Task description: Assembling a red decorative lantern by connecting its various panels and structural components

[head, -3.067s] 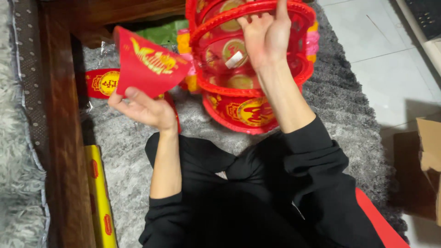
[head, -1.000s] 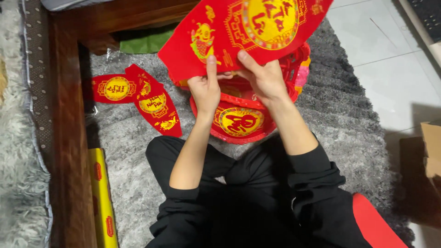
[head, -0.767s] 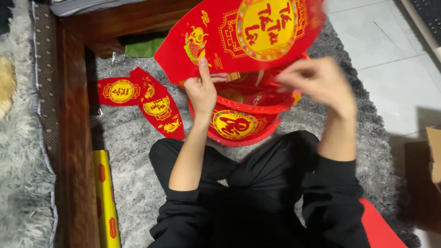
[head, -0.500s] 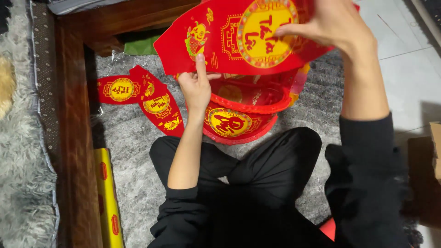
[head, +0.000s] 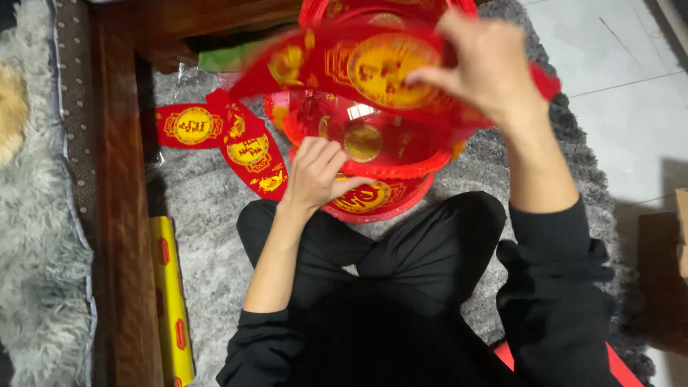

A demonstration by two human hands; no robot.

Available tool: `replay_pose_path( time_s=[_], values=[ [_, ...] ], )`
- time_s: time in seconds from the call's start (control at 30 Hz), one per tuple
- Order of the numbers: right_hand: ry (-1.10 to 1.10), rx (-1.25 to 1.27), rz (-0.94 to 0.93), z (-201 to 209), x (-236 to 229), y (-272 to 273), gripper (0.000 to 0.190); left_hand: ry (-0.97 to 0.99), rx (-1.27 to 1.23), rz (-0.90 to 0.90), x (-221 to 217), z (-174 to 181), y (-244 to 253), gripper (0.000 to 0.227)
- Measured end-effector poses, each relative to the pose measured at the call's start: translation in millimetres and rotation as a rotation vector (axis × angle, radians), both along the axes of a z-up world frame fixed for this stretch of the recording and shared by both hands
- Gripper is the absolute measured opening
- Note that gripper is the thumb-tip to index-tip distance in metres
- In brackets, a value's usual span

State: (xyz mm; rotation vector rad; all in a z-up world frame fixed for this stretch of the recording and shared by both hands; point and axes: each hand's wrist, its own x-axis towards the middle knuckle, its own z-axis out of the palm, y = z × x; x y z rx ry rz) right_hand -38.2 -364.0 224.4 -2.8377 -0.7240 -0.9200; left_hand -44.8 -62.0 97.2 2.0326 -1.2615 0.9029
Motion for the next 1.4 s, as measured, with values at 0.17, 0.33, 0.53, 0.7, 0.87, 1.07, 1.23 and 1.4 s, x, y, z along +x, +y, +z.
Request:
replay_pose_path(
  time_s=[0.17,0.33,0.53,0.7,0.87,1.07,1.23,1.4],
  values=[
    [0.397,0.111,0.185,10,-29,22,0.025,0.085,-0.094,0.061,-24,-2,-3,0.046],
    [0.658,0.317,0.272,35,-14,-6,0.016,0.157,-0.151,0.116,-32,-2,0,0.037],
    [0.823,0.282,0.205,50,-7,20,0.027,0.096,-0.171,0.134,-38,-11,1,0.031],
    [0.919,0.371,0.185,42,10,15,0.023,0.077,-0.132,0.125,-35,-13,8,0.042],
    [0.953,0.415,0.149,40,14,6,0.021,0.138,-0.124,0.076,-31,0,12,0.037],
    [0.976,0.429,0.171,33,16,2,0.023,0.06,-0.173,0.029,2,36,14,0.032],
    [0.952,0.484,0.204,30,13,2,0.019,0.259,0.111,-0.023,62,117,7,0.09],
    [0.949,0.477,0.226,30,9,5,0.02,0.241,0.243,-0.206,103,146,4,0.072]
  ],
)
